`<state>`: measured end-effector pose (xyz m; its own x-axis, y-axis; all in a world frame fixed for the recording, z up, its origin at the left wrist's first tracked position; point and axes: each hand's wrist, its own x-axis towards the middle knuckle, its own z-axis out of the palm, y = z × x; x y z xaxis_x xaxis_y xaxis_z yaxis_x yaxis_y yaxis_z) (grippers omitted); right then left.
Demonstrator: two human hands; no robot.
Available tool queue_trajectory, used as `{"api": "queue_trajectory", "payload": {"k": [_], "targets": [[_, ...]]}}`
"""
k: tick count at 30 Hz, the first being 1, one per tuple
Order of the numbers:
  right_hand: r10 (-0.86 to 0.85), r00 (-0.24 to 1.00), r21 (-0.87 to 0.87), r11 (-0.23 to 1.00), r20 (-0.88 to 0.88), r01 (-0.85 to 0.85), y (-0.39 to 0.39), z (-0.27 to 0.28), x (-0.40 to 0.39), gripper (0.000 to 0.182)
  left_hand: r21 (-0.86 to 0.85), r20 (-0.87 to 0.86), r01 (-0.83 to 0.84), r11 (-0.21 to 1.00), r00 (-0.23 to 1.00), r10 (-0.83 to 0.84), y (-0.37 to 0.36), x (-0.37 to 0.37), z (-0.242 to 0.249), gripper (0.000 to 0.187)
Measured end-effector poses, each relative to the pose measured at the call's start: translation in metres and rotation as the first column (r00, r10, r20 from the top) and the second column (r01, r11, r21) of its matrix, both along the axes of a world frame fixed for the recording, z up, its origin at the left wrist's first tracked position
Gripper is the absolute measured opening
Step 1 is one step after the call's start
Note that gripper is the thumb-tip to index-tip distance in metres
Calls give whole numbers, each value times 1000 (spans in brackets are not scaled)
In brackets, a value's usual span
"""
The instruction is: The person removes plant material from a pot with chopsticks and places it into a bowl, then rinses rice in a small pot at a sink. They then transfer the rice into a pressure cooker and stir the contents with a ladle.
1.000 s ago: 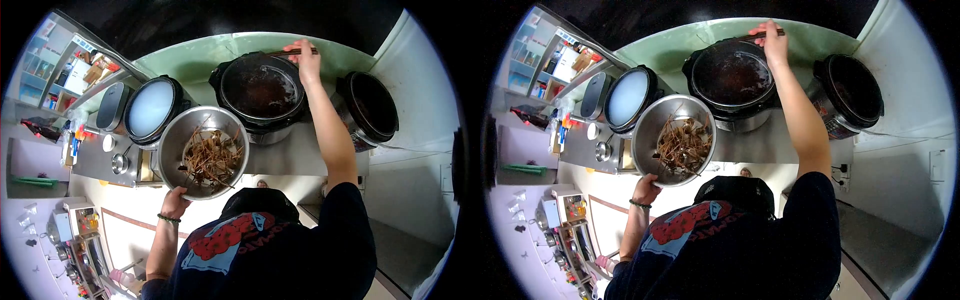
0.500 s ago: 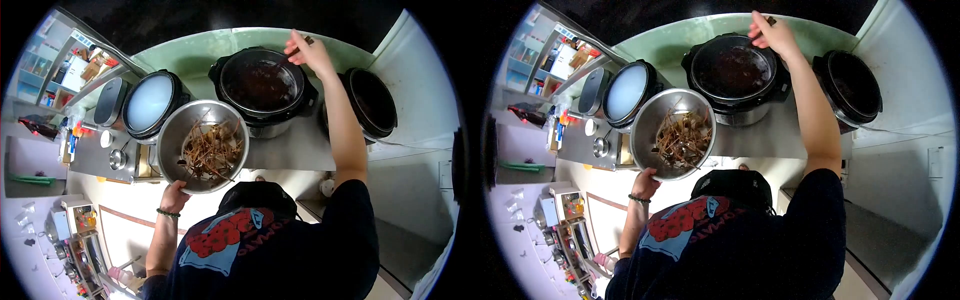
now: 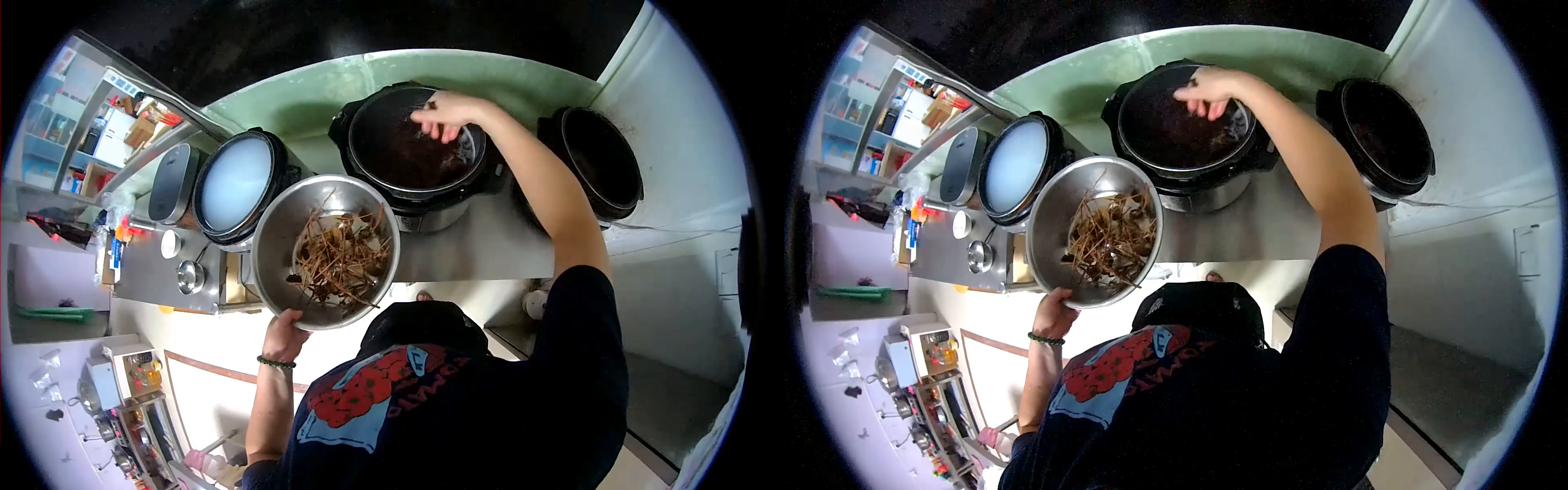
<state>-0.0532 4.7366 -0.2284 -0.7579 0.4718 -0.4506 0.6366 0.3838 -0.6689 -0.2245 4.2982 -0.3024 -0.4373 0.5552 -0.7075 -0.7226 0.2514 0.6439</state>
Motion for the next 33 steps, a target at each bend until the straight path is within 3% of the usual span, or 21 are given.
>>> {"api": "queue_trajectory", "payload": {"k": [2, 4, 5, 7, 8, 10, 14, 16, 20, 22, 23, 25, 28, 29, 31, 33], "targets": [[-179, 955, 140, 966, -237, 216, 20, -13, 8, 45, 64, 47, 32, 997, 998, -35, -1, 0, 6, 22], [-238, 812, 189, 902, -532, 388, 27, -26, 14, 42, 61, 44, 27, 998, 999, -30, 0, 1, 9, 23], [-232, 811, 194, 902, -538, 387, 28, -33, 13, 42, 54, 45, 24, 998, 999, -26, 1, 2, 10, 25], [-389, 539, -80, 858, -747, 508, 25, -42, 13, 36, 61, 33, 28, 998, 999, -30, 3, 5, 15, 24], [-379, 541, -76, 863, -751, 499, 22, -44, 14, 36, 61, 24, 33, 998, 999, -34, 3, 6, 17, 24], [-594, 212, -387, 713, -776, 584, 13, -46, 18, 31, 100, 31, 44, 994, 998, -47, -3, -4, -1, 28], [-719, 9, -685, 665, -695, 297, 3, -43, 28, 18, 88, 33, 75, 993, 996, -78, -3, -1, 7, 30], [-707, -14, -687, 683, -707, 246, -16, -26, 28, 21, 107, 24, 69, 992, 997, -72, -2, 1, 10, 29], [-736, 16, -727, 672, -677, 137, -65, 17, 27, 28, 68, 16, 57, 996, 998, -59, 0, 1, 11, 26], [-351, 471, -458, 880, -809, -130, -92, 39, 29, 32, 101, 33, 66, 993, 997, -70, 1, 2, 13, 26], [-354, 471, -459, 879, -808, -128, -96, 46, 34, 32, 99, 34, 69, 993, 997, -72, 1, 3, 13, 26], [-186, 646, -290, 955, -740, -57, -99, 58, 40, 40, 121, 24, 69, 990, 997, -72, 0, 1, 11, 26], [-247, 655, -77, 958, -714, 277, -64, 67, 63, 43, 111, 21, 93, 989, 995, -96, -2, -1, 8, 26], [-240, 656, -73, 960, -716, 272, -57, 65, 64, 43, 116, 19, 88, 989, 996, -91, -2, -2, 7, 26], [-270, 887, 41, 951, -374, 307, -49, 48, 61, 45, 116, 15, 90, 989, 996, -92, -3, -2, 4, 27], [-224, 934, -51, 974, -279, 219, -56, 19, 37, 46, 112, 18, 91, 989, 995, -94, -7, -6, -3, 27]]}}
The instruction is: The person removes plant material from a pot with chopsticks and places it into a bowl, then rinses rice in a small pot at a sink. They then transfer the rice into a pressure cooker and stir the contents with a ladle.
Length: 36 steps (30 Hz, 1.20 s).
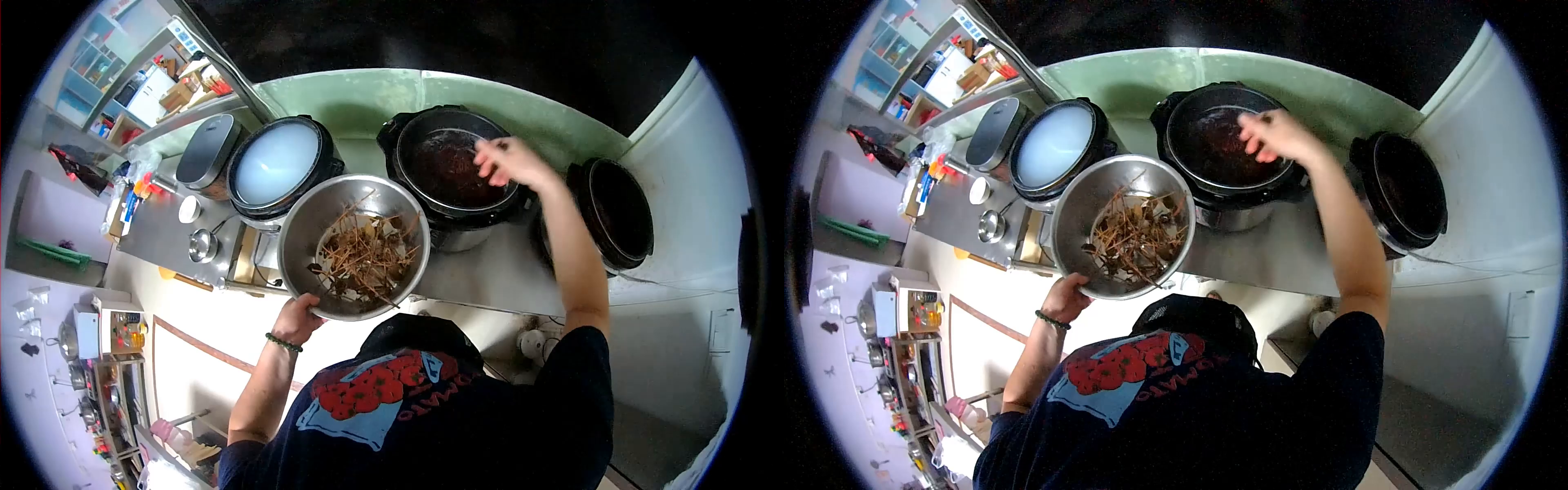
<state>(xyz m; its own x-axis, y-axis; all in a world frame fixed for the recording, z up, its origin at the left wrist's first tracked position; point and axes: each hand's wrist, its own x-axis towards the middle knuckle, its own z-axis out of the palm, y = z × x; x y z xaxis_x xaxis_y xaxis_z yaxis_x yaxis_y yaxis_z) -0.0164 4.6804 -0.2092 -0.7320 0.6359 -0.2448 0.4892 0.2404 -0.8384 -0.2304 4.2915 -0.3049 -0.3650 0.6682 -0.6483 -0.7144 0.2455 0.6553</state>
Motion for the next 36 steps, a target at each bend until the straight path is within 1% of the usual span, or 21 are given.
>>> {"api": "queue_trajectory", "payload": {"k": [2, 4, 7, 9, 10, 11, 13, 15, 16, 17, 19, 21, 23, 25, 27, 28, 29, 31, 32, 33, 36], "targets": [[43, 991, -79, 995, -129, -54, -4, -41, -32, 42, -12, 2, 11, 1000, 1000, -11, 0, 0, 0, 28], [-30, 941, -127, 992, -337, -14, -4, -59, -61, 37, 1, 31, -39, 999, 999, 39, 4, 4, 7, 29], [-105, 894, 80, 985, -436, 155, 33, -66, -79, 38, -26, 28, -24, 999, 999, 24, 8, 7, 17, 29], [-180, 924, 293, 913, -337, 285, 53, -59, -66, 37, -5, 25, -5, 1000, 1000, 5, 3, 2, 8, 29], [-229, 918, 374, 861, -323, 346, 71, -70, -59, 39, 20, 28, 9, 1000, 1000, -10, 1, 0, 4, 29], [-217, 969, 486, 838, -117, 246, 74, -59, -44, 39, 24, 30, 9, 1000, 1000, -10, 1, 1, 2, 29], [-150, 986, 347, 931, 74, 115, 63, -46, -20, 38, 8, 11, -24, 1000, 1000, 24, 2, 2, 0, 29], [-14, 995, 78, 997, 95, 6, 37, -38, -13, 36, 3, 17, -25, 1000, 1000, 25, 3, 3, 3, 29], [67, 995, -6, 998, 80, -67, 26, -41, -17, 37, -8, 20, -24, 1000, 999, 24, 4, 3, 4, 29], [142, 990, -103, 985, -3, -142, 17, -46, -23, 37, -6, 17, -19, 1000, 1000, 19, 4, 3, 4, 29], [134, 965, -162, 972, -226, -173, 5, -62, -42, 36, 2, 24, -17, 1000, 1000, 17, 3, 2, 3, 29], [-22, 917, -102, 995, -399, -20, 10, -70, -58, 35, 3, 14, -1, 1000, 1000, 1, 3, 3, 6, 27], [-113, 865, 77, 982, -489, 171, 27, -73, -63, 33, 2, 9, 7, 1000, 1000, -7, 3, 5, 10, 26], [-273, 766, 90, 915, -582, 394, 40, -73, -56, 32, -46, -31, -20, 999, 999, 19, 6, 8, 15, 26], [-360, 580, -25, 863, -731, 505, 53, -77, -44, 32, -38, -16, -44, 998, 999, 44, 8, 13, 20, 26], [-398, 564, -48, 844, -724, 534, 53, -71, -34, 30, -34, -3, -65, 997, 998, 65, 9, 14, 21, 26], [-447, 502, -139, 833, -741, 536, 50, -64, -27, 29, -32, 1, -68, 997, 998, 68, 9, 12, 19, 26], [-494, 446, -243, 826, -746, 509, 46, -60, -14, 28, -20, 4, -29, 999, 1000, 29, 6, 8, 13, 29], [-481, 400, -300, 848, -780, 436, 45, -59, -11, 26, -24, -3, -47, 999, 999, 47, 6, 8, 12, 28], [-479, 403, -300, 850, -780, 433, 43, -59, -9, 26, -24, -2, -52, 998, 999, 52, 6, 7, 12, 28], [-469, 326, -435, 883, -821, 176, 11, -35, 0, 22, -17, -15, -27, 1000, 1000, 26, 4, 3, 4, 26]]}}
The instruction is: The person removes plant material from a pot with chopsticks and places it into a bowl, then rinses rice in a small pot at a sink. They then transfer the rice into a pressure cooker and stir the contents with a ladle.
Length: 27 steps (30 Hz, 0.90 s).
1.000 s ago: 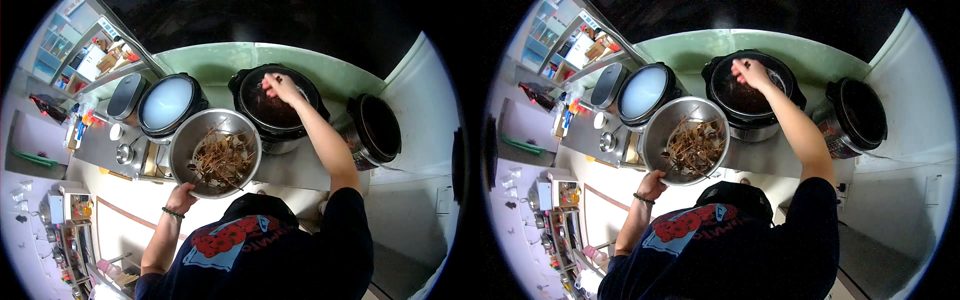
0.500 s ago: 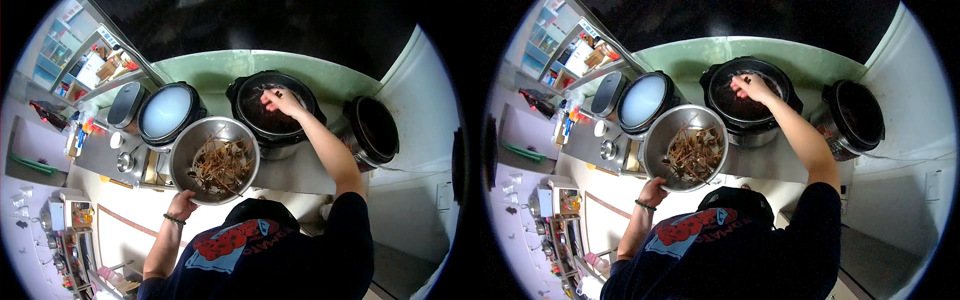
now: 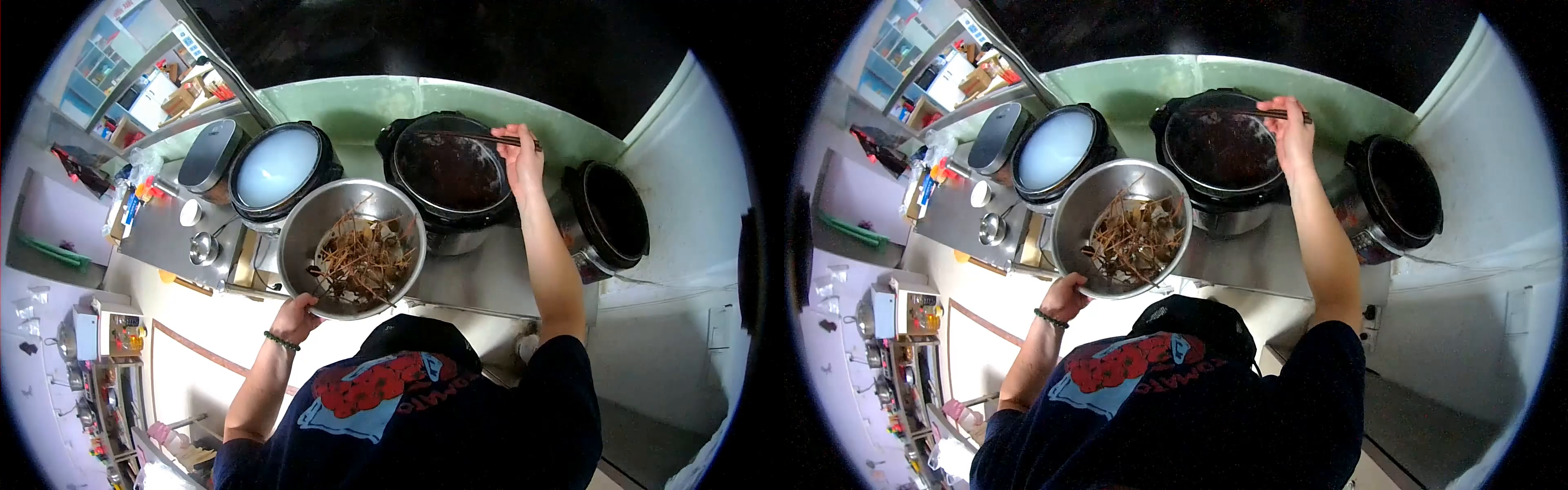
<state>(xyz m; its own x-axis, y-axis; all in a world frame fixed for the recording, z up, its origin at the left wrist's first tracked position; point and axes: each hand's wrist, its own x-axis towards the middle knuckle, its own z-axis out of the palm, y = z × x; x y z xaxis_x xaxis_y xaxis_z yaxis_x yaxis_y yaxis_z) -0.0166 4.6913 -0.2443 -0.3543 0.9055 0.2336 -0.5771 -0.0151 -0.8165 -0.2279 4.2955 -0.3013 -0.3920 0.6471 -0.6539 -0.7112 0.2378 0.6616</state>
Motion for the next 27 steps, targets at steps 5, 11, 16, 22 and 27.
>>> {"api": "queue_trajectory", "payload": {"k": [5, 11, 16, 22, 27], "targets": [[474, 847, 105, 855, 239, -508, -80, 49, -7, 28, -32, -4, 46, 998, 999, -46, 0, -1, 1, 26], [173, 836, 169, 939, 521, -300, -54, 77, 26, 41, 33, 15, 58, 998, 998, -58, -1, 0, 2, 27], [-176, 361, 235, 963, 916, -128, 23, 29, 11, 43, 52, 63, 18, 998, 998, -21, -2, -2, -2, 27], [-53, 632, 199, 967, 773, -162, 64, -38, -78, 41, -16, 45, -42, 999, 998, 42, 4, 6, 9, 25], [478, 253, -111, 610, 841, -784, 21, -10, -77, 41, -5, 51, 48, 999, 998, -48, -4, -4, -3, 25]]}}
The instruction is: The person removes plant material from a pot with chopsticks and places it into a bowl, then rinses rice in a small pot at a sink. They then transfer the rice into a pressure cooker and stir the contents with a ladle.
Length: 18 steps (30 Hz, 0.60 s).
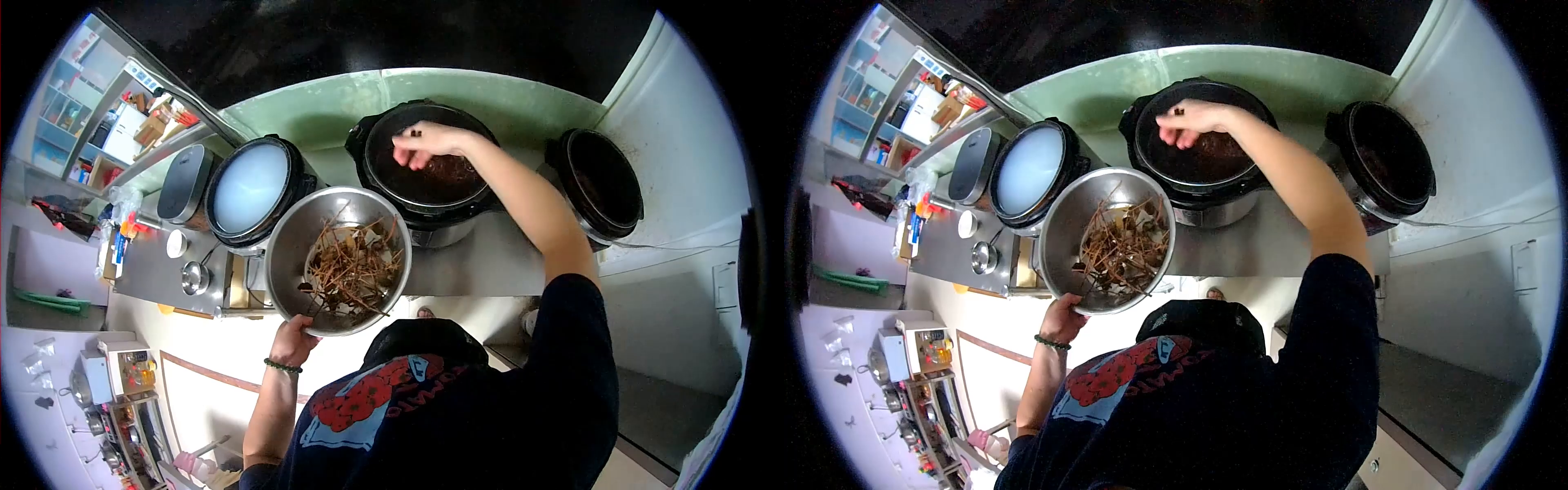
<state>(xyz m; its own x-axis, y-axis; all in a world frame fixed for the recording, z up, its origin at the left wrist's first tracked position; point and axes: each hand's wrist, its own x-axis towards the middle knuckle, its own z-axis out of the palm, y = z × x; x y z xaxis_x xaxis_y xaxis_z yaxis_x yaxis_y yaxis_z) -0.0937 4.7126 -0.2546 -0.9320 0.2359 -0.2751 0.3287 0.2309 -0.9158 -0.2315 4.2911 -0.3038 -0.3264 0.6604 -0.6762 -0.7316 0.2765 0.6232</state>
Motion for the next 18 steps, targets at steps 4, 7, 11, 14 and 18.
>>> {"api": "queue_trajectory", "payload": {"k": [4, 7, 11, 14, 18], "targets": [[-95, 932, 266, 964, 351, -2, 20, 23, 25, 42, -51, -21, -43, 998, 999, 42, 5, 7, 9, 25], [-408, 913, 562, 756, 1, 337, 36, 8, 26, 40, -38, -1, -32, 999, 999, 32, 0, -1, -4, 18], [-590, 696, 6, 761, -409, 648, 36, -31, 14, 38, -76, -260, 68, 995, 962, -86, -17, -14, -32, 21], [-736, 317, -178, 507, -598, 843, 15, -36, 21, 30, -27, 54, -8, 1000, 999, 9, -5, -16, -19, 20], [-833, 0, -540, 358, -553, 762, -11, -45, 49, 29, -109, 43, 61, 992, 997, -56, -4, -31, -20, 17]]}}
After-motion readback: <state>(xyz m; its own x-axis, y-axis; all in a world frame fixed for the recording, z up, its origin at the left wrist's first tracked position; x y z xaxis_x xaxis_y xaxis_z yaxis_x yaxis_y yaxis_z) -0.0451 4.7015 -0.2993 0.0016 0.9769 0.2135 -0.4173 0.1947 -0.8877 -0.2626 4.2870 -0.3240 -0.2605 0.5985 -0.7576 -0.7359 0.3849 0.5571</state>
